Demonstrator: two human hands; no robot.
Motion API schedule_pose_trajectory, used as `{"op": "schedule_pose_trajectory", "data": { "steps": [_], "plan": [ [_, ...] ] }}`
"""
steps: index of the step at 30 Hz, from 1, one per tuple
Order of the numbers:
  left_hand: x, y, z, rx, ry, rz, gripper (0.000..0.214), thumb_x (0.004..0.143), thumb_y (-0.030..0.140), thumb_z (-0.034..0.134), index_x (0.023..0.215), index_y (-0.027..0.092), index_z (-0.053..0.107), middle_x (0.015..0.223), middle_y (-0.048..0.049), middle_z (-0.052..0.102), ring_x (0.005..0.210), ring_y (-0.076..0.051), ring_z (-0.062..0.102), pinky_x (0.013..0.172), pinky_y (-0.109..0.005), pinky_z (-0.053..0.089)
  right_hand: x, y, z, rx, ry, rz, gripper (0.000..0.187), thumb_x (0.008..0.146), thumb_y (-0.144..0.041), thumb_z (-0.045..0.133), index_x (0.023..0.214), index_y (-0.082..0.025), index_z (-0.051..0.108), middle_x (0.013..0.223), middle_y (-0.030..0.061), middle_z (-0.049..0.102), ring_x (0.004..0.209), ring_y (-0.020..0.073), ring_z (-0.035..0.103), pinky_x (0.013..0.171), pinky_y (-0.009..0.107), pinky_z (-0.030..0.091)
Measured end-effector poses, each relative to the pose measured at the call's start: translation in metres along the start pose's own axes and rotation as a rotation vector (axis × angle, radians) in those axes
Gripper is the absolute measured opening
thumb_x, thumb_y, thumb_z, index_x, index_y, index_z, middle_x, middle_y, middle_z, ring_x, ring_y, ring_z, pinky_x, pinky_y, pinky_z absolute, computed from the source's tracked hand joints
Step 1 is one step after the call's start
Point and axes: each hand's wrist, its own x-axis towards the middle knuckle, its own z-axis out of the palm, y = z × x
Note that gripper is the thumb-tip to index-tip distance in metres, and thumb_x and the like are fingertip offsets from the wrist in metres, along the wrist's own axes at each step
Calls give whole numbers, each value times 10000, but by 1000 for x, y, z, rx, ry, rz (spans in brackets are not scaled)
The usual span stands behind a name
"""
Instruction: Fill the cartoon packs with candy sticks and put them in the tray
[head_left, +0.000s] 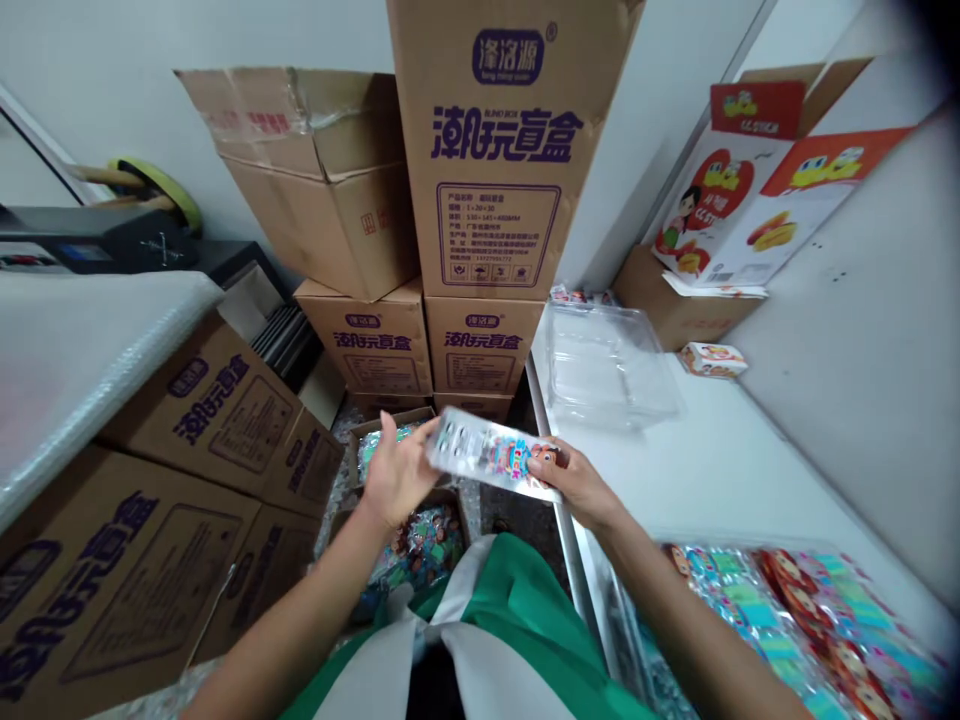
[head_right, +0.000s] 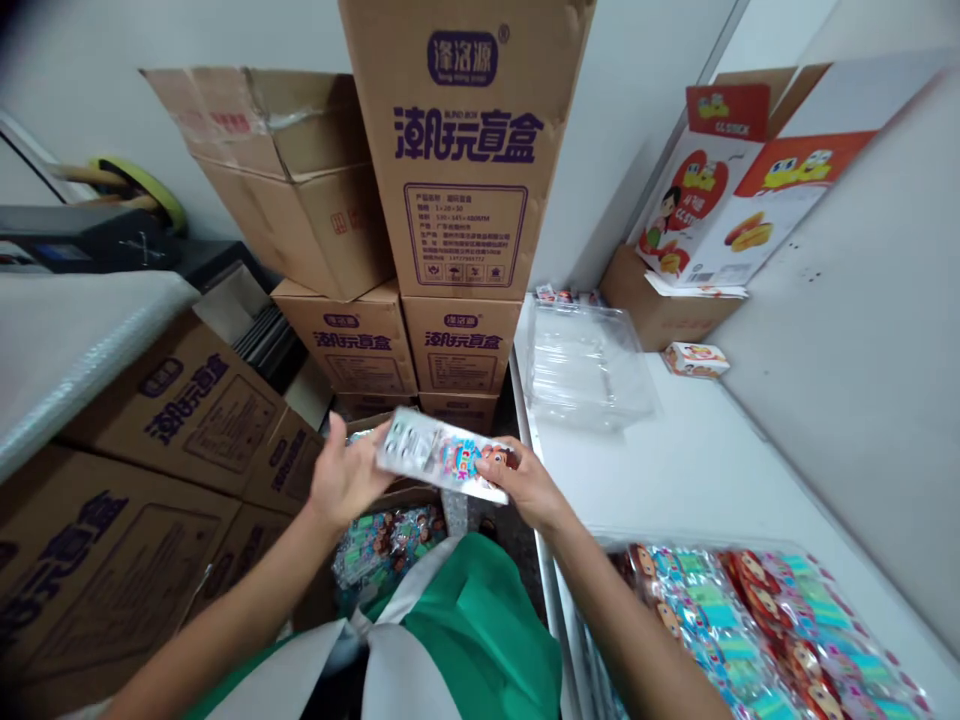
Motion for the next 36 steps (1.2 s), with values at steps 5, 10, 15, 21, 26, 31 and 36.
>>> {"op": "schedule_pose_trajectory", "data": {
  "steps": [5, 10, 15, 21, 26, 31, 36],
  "plan": [
    [-27, -61, 15, -21, 16, 85, 557, 665, 412, 741, 1134, 176, 556, 1100, -99, 638, 1019, -237, 591, 944, -369, 402, -33, 58, 55, 171, 236, -61, 345, 696, -435, 693, 912, -218, 534, 820, 23, 634, 701, 191, 605, 675, 355, 498],
    [-44, -68, 21, 45, 175, 85, 430, 671, 323, 745, 1036, 167, 579, 909, -54, 682, 739, -186, 645, 755, -330, 488, -69, 63, 48, -158, 18, -65, 311, 741, -464, 640, 925, -226, 563, 853, 40, 639, 794, 218, 597, 715, 351, 485],
    [-73, -64, 20, 295, 93, 56, 437, 685, 319, 730, 1055, 147, 575, 950, -80, 676, 761, -198, 637, 726, -312, 486, -73, 16, 27, -434, 266, -191, 320, 783, -525, 556, 878, -219, 541, 797, 31, 592, 741, 188, 559, 682, 319, 457],
    [-93, -73, 24, 610, 99, 139, 418, 673, 336, 729, 1019, 144, 593, 925, -63, 670, 794, -194, 605, 702, -263, 460, -69, 0, 50, -610, 349, -302, 349, 711, -539, 639, 810, -215, 556, 699, -5, 587, 600, 149, 513, 553, 266, 400],
    [-95, -77, 21, 724, 126, 179, 396, 705, 348, 696, 1016, 132, 578, 918, -64, 659, 773, -183, 592, 656, -245, 448, -80, 4, 54, -741, 412, -396, 300, 774, -505, 596, 844, -214, 570, 715, -5, 617, 625, 152, 556, 596, 268, 415],
    [-92, -78, 18, 778, 162, 177, 363, 713, 370, 680, 961, 124, 579, 852, -55, 655, 725, -169, 583, 622, -236, 444, -85, 3, 50, -856, 390, -558, 183, 873, -371, 517, 868, -200, 584, 776, 13, 620, 704, 148, 578, 648, 266, 428],
    [-89, -82, 17, 691, 138, 153, 401, 712, 350, 684, 1022, 123, 568, 918, -79, 660, 777, -185, 603, 666, -253, 461, -88, 9, 46, -997, 379, -678, 150, 893, -292, 500, 931, -193, 606, 869, 53, 620, 804, 172, 578, 721, 290, 446]
  ]
}}
